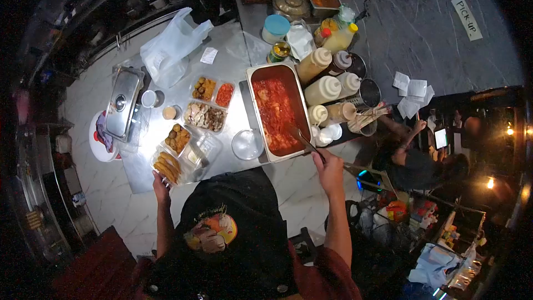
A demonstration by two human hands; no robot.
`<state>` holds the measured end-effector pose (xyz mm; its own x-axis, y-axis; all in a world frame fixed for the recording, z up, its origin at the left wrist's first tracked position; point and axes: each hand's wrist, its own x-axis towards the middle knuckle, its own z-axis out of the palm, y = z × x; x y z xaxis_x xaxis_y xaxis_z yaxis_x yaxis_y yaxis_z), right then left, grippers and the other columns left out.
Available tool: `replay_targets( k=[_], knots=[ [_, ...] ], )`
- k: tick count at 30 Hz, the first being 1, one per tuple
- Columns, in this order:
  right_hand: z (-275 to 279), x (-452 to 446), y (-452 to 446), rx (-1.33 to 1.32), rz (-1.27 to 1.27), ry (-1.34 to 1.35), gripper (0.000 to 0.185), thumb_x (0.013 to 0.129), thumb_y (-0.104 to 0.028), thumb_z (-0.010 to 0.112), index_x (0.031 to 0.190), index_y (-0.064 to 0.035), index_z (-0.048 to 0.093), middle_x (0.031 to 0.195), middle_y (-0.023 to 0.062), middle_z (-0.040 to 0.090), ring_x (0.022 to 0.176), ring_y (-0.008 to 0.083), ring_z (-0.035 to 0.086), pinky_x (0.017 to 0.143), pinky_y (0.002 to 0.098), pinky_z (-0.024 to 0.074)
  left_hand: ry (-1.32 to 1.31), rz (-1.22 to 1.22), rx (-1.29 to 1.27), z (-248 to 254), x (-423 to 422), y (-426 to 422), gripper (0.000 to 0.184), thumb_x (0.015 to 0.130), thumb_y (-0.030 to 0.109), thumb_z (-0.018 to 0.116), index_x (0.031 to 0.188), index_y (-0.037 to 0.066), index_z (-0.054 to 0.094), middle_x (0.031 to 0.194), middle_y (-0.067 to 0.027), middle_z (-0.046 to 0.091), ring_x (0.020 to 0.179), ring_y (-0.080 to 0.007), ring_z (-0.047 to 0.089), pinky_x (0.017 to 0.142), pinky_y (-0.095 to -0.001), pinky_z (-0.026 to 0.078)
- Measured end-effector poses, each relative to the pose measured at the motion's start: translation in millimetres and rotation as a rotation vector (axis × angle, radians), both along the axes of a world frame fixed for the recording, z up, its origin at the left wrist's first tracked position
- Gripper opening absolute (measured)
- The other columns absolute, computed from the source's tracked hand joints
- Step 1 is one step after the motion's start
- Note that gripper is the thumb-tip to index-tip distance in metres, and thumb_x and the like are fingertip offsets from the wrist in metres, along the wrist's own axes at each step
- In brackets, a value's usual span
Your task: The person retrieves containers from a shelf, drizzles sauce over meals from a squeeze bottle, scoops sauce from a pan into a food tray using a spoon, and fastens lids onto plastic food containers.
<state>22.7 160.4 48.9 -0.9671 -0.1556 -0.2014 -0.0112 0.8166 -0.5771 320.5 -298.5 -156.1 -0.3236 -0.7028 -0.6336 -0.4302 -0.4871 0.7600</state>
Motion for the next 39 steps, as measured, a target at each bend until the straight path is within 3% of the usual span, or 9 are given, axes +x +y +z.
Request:
replay_targets(
  k=[3, 7, 12, 15, 21, 25, 31, 34, 39],
  knots=[
    [-4, 9, 11, -0.094, -0.112, -0.039, 0.023, 0.094, -0.019, 0.071, 0.102, 0.0024, 0.074, 0.066, 0.0070, 0.062, 0.060, 0.0127, 0.056, 0.058, 0.0315, 0.0453, 0.006, 0.021, 0.060, -5, 2, -5, 0.077, 0.102, 0.070, 0.033, 0.127, 0.002, 0.060, 0.112, -0.0054, 0.066, 0.089, -0.0147, 0.061, 0.072, -0.0293, 0.049],
    [-12, 23, 13, -0.157, -0.192, -0.008, 0.026, 0.095, -0.020, 0.070, 0.101, 0.0047, 0.073, 0.067, 0.0030, 0.062, 0.061, 0.0094, 0.053, 0.057, 0.0274, 0.0440, 0.033, 0.082, 0.124, -12, 4, -6, 0.084, 0.101, 0.073, 0.029, 0.138, 0.002, 0.055, 0.125, -0.0074, 0.066, 0.092, -0.0158, 0.064, 0.075, -0.0293, 0.051],
    [-4, 29, 4, -0.178, -0.202, 0.022, 0.026, 0.095, -0.021, 0.071, 0.100, 0.0046, 0.074, 0.068, -0.0001, 0.061, 0.062, 0.0060, 0.052, 0.056, 0.0246, 0.0414, 0.114, 0.182, 0.186, -34, 25, -17, 0.079, 0.102, 0.071, 0.031, 0.132, 0.004, 0.059, 0.114, -0.0063, 0.068, 0.089, -0.0159, 0.066, 0.076, -0.0304, 0.051],
    [-4, 33, 7, -0.319, -0.283, -0.035, 0.025, 0.095, -0.021, 0.072, 0.100, 0.0036, 0.074, 0.069, -0.0022, 0.062, 0.061, 0.0055, 0.052, 0.056, 0.0245, 0.0409, 0.132, 0.245, 0.198, -31, 39, -17, 0.074, 0.103, 0.069, 0.033, 0.127, 0.005, 0.062, 0.105, -0.0050, 0.069, 0.085, -0.0156, 0.066, 0.073, -0.0297, 0.050],
    [2, 45, 10, -0.364, -0.402, -0.159, 0.024, 0.096, -0.019, 0.070, 0.104, 0.0042, 0.074, 0.072, -0.0009, 0.065, 0.064, 0.0076, 0.056, 0.058, 0.0232, 0.0445, 0.100, 0.353, 0.146, -26, 58, -11, 0.064, 0.104, 0.062, 0.040, 0.119, 0.006, 0.066, 0.095, -0.0028, 0.069, 0.074, -0.0162, 0.064, 0.069, -0.0291, 0.047],
    [-25, 47, 5, -0.317, -0.307, 0.032, 0.023, 0.096, -0.020, 0.071, 0.100, 0.0022, 0.075, 0.070, -0.0007, 0.066, 0.056, 0.0051, 0.053, 0.051, 0.0239, 0.0400, 0.056, 0.418, 0.112, -33, 60, -8, 0.060, 0.104, 0.059, 0.045, 0.113, 0.005, 0.069, 0.092, -0.0032, 0.069, 0.067, -0.0160, 0.061, 0.067, -0.0277, 0.047],
    [-34, 34, -20, -0.190, -0.235, 0.081, 0.026, 0.097, -0.021, 0.069, 0.102, 0.0042, 0.074, 0.069, 0.0020, 0.067, 0.061, 0.0079, 0.057, 0.057, 0.0262, 0.0457, 0.076, 0.210, 0.167, -56, 87, -19, 0.059, 0.101, 0.060, 0.052, 0.091, 0.005, 0.069, 0.056, 0.0006, 0.049, 0.043, -0.0102, 0.043, 0.041, -0.0248, 0.033],
    [-24, 35, -25, -0.250, -0.272, 0.059, 0.025, 0.097, -0.021, 0.069, 0.102, 0.0029, 0.075, 0.069, 0.0019, 0.067, 0.060, 0.0060, 0.055, 0.054, 0.0250, 0.0425, -0.072, 0.237, 0.156, -68, 102, -13, 0.057, 0.101, 0.058, 0.052, 0.086, 0.006, 0.067, 0.050, 0.0036, 0.039, 0.036, -0.0091, 0.033, 0.036, -0.0260, 0.026],
    [13, 46, -23, -0.368, -0.421, -0.071, 0.025, 0.096, -0.020, 0.069, 0.105, 0.0024, 0.075, 0.071, -0.0007, 0.065, 0.055, 0.0029, 0.046, 0.049, 0.0234, 0.0344, -0.192, -0.001, 0.219, -55, 145, 17, 0.054, 0.101, 0.053, 0.053, 0.087, 0.003, 0.070, 0.048, 0.0020, 0.039, 0.036, -0.0094, 0.034, 0.037, -0.0279, 0.027]
  ],
)
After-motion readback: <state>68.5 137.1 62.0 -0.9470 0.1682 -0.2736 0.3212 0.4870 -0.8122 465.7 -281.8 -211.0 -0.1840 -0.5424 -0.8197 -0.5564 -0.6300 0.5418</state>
